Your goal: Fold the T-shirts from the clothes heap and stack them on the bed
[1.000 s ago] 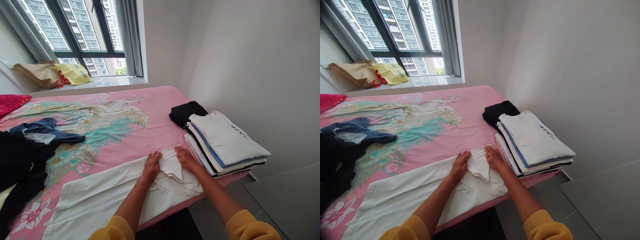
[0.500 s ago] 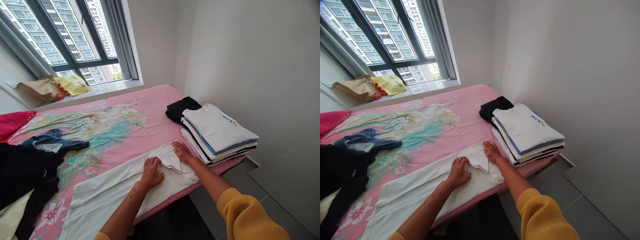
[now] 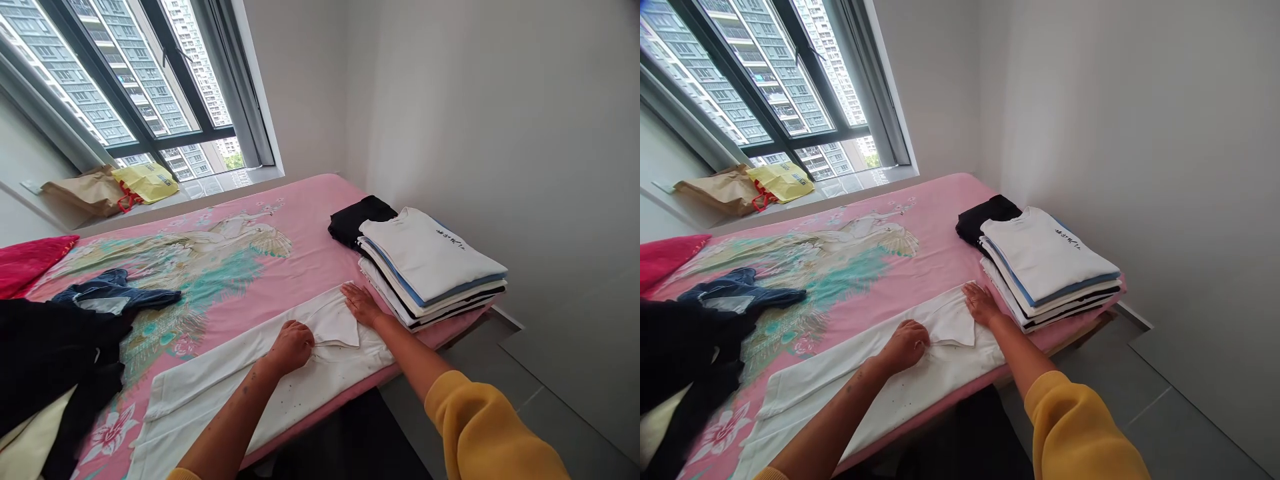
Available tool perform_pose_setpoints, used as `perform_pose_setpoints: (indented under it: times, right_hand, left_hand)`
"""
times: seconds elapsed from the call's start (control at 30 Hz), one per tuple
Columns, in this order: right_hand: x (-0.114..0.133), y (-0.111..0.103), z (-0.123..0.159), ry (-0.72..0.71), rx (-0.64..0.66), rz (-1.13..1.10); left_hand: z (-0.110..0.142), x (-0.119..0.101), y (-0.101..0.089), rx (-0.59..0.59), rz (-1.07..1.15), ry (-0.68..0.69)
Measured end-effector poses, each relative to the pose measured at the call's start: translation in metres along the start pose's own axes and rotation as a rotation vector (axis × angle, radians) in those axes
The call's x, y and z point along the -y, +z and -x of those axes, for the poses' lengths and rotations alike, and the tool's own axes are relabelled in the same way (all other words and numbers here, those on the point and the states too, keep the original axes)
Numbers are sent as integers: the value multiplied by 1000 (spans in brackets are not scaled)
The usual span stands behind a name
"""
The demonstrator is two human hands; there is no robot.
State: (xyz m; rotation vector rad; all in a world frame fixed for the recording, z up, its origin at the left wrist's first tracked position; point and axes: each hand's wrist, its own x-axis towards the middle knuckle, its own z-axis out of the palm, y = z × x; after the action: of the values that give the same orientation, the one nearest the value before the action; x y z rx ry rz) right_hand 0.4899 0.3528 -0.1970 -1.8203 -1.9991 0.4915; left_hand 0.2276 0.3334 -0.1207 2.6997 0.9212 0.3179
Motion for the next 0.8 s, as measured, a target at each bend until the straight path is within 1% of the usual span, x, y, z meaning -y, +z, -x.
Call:
perform_pose_setpoints:
  times: [0.1,0.2,0.27,0.33,0.43,0.47,0.53,0.57,0.63,0.73,0.8]
  right_hand:
    - [-2,-1,-1,-1,-1,-29]
    - [1,-9,-2,24,-11,-66]
    - [11,-17,-1,54,-49,-88]
    - [28,-24,5,60,-99,-103]
    - [62,-23,18,-32,-134,-112]
    - [72,-20,23,-66,-118,-99]
    - [85,-11,33,-84,-32,-42]
    - [87,-6,37,-63,27,-1]
    - [82,1,43,27,119,88]
    - [63,2,48,204,147,194]
    - [54,-3,49,269,157,221]
  left_hand:
    - [-12,-4,4,-62,-14,-52]
    - [-28,-8,14,-90,-12,-65]
    - [-35,-8,23,-88,-16,-77]
    - [-37,-7,32,-74,-26,-97]
    - [-31,-8,42,0,-68,-145]
    - [-28,-9,43,44,-93,-165]
    - [-20,-12,45,133,-147,-208]
    - [-15,-14,45,167,-167,-229]
    - [-8,-17,46,196,-182,-267]
    - [0,-20,46,203,-159,-299]
    - [2,-21,44,207,-119,-290]
